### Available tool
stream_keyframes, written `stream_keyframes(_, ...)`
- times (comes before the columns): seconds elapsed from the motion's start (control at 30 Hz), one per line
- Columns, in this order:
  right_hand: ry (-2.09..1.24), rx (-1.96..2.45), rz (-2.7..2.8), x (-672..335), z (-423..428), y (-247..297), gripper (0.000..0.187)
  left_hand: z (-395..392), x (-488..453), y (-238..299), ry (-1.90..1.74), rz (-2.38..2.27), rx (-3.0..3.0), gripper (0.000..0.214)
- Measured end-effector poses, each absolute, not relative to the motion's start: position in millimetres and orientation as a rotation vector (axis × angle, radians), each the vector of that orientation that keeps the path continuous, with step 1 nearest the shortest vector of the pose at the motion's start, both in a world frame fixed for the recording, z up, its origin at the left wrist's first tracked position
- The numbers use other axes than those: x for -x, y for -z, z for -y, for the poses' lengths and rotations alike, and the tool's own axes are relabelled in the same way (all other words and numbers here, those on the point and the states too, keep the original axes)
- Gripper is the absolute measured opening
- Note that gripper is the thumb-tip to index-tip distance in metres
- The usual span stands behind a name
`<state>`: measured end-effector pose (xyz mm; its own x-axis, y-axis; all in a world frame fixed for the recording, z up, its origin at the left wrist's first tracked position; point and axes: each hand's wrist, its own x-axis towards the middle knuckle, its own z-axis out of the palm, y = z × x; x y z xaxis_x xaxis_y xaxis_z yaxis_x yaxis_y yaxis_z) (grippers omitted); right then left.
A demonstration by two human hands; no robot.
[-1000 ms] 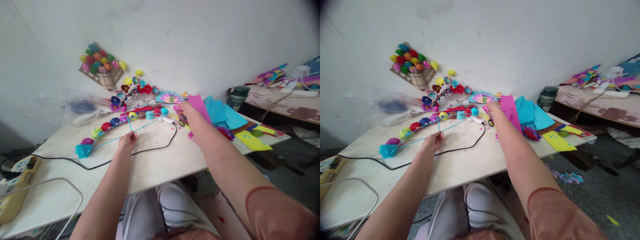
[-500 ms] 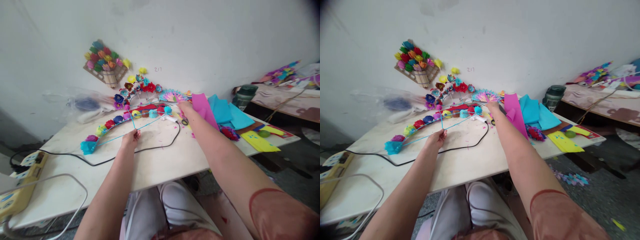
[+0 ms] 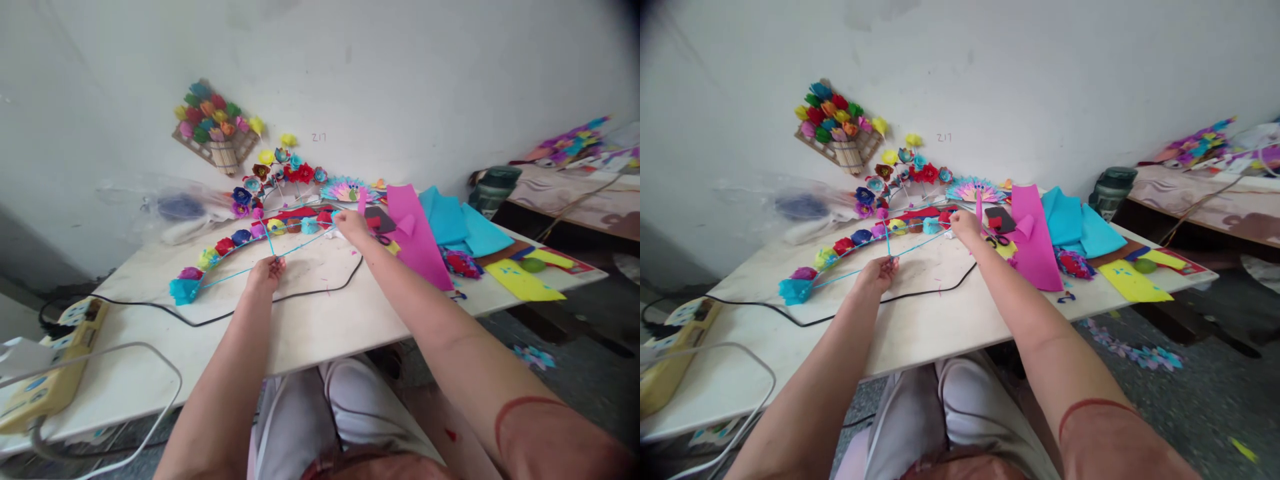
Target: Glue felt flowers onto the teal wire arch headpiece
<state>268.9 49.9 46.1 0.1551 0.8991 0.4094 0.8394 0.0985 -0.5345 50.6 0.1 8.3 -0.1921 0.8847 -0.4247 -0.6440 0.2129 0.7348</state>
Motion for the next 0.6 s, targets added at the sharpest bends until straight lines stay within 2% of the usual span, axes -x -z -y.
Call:
stream_keyframes(0.23, 0.009, 1.753, 1.730, -246.9, -34.9, -38.1, 0.026, -4.0, -51.3, -5.2, -1.423, -1.102, -0.230, 0.011)
stream_keyframes(0.4, 0.072, 1.889, 1.721, -266.2, -34.0, -33.4, 0.032, -3.7, -52.4, -6.0, -1.434, -1.103, -0.217, 0.009)
stream_keyframes(0.6, 0.023, 1.968, 1.729, -294.6, -34.4, -35.7, 0.026, -1.8, -52.6, -8.9, -1.434, -1.104, -0.209, 0.010)
